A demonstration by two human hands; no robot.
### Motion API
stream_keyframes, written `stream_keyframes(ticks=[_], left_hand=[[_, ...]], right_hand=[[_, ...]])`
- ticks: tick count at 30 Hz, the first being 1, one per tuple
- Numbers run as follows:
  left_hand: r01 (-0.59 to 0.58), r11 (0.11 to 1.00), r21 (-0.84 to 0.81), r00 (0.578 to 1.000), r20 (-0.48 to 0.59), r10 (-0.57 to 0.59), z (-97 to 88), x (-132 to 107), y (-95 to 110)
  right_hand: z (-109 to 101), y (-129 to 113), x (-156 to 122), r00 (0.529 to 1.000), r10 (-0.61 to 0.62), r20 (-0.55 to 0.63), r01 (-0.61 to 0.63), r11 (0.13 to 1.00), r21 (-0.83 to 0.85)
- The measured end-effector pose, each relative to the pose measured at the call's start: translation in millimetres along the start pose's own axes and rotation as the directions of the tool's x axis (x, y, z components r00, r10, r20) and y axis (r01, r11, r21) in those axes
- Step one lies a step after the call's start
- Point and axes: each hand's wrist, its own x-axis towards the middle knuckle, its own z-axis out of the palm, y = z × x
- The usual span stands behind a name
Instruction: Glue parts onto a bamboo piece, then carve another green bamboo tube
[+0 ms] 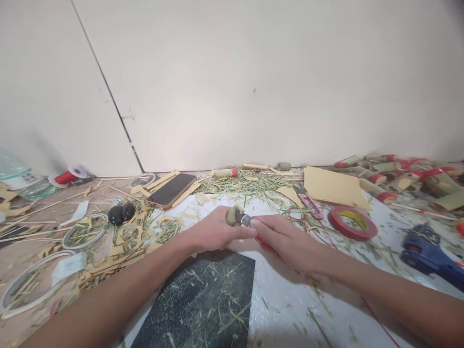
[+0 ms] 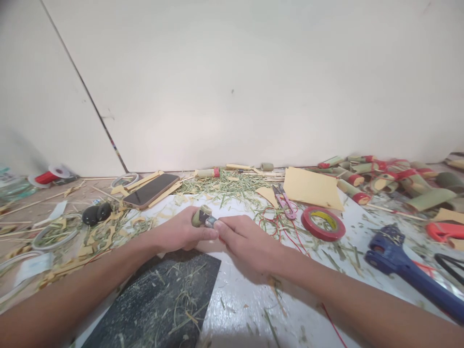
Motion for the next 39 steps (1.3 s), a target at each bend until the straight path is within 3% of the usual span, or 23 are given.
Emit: stream_keyframes(ticks=[5, 12, 21, 34, 39], left_hand=[[0.029, 1.0, 0.006, 0.997, -0.075, -0.028, 2.2, 1.5, -1.8], [-0.07, 0.994, -0.079, 0.993, 0.09, 0.077, -2.3, 0.1, -1.1], [-0.067, 0.998, -0.018, 0.996, 0.063, 0.068, -1.1, 0.0, -0.3], [0.002, 0.995, 0.096, 0.995, -0.103, 0.008, 6.3, 1.7, 2.2], [0.069, 0.997, -0.043, 0.98, -0.185, -0.075, 10.0, 3.0, -3.1]], right_hand=[[-0.8, -0.9, 0.6, 0.995, 0.011, -0.102, -0.01, 1.0, 0.005], [-4.4, -0.2, 1.9, 0.99, 0.002, 0.142, 0.006, 0.998, -0.056], [-3.7, -0.4, 0.8, 0.989, 0.025, 0.147, -0.018, 0.999, -0.047], [-1.3, -0.4, 0.3, 0.999, 0.006, -0.048, -0.007, 1.0, -0.024], [0.2, 6.6, 4.6, 0.982, 0.074, -0.172, -0.052, 0.99, 0.128]])
